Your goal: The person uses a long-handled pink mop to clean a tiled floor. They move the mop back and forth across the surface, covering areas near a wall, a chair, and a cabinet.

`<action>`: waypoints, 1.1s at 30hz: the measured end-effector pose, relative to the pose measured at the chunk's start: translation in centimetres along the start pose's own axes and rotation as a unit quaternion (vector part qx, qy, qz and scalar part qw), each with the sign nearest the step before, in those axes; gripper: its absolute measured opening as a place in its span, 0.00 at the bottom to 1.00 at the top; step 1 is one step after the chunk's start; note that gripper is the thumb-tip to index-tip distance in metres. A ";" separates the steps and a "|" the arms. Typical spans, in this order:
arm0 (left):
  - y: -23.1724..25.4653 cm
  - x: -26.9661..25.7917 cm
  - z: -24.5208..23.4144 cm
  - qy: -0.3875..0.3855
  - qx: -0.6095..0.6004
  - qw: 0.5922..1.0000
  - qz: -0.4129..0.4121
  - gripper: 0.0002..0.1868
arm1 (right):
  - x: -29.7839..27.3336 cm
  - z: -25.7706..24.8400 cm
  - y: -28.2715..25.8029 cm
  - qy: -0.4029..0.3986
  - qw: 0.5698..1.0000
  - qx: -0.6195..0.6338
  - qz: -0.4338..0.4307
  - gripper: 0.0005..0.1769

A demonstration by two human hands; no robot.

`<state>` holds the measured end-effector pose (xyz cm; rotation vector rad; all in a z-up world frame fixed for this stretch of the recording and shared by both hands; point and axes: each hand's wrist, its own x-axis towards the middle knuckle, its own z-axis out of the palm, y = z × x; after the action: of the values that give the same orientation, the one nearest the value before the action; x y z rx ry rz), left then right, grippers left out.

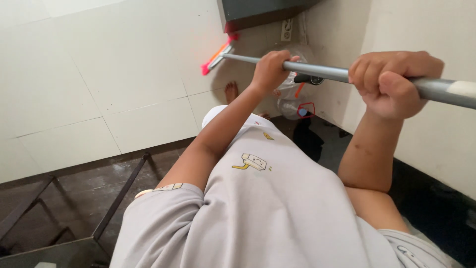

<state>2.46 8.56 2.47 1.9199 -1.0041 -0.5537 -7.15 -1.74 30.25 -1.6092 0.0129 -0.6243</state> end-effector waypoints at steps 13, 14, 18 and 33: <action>-11.3 -2.0 -3.1 0.115 0.089 0.988 0.047 0.17 | 0.5 8.9 7.5 -0.045 0.989 0.124 -0.066 0.23; -12.2 -2.2 -3.5 0.124 0.112 0.985 0.046 0.18 | 0.0 9.6 7.8 -0.038 0.991 0.113 -0.066 0.24; -15.4 -2.8 -3.6 0.137 0.147 0.979 0.037 0.18 | -1.3 11.6 8.7 -0.042 0.991 0.108 -0.071 0.24; -1.5 -5.6 -10.3 0.150 -0.009 0.989 0.017 0.18 | 4.5 7.5 2.1 -0.079 0.984 0.067 -0.146 0.27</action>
<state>7.08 18.72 6.50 1.8983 -0.8323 -0.2427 0.42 3.20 30.02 -1.5372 -0.3819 -0.7042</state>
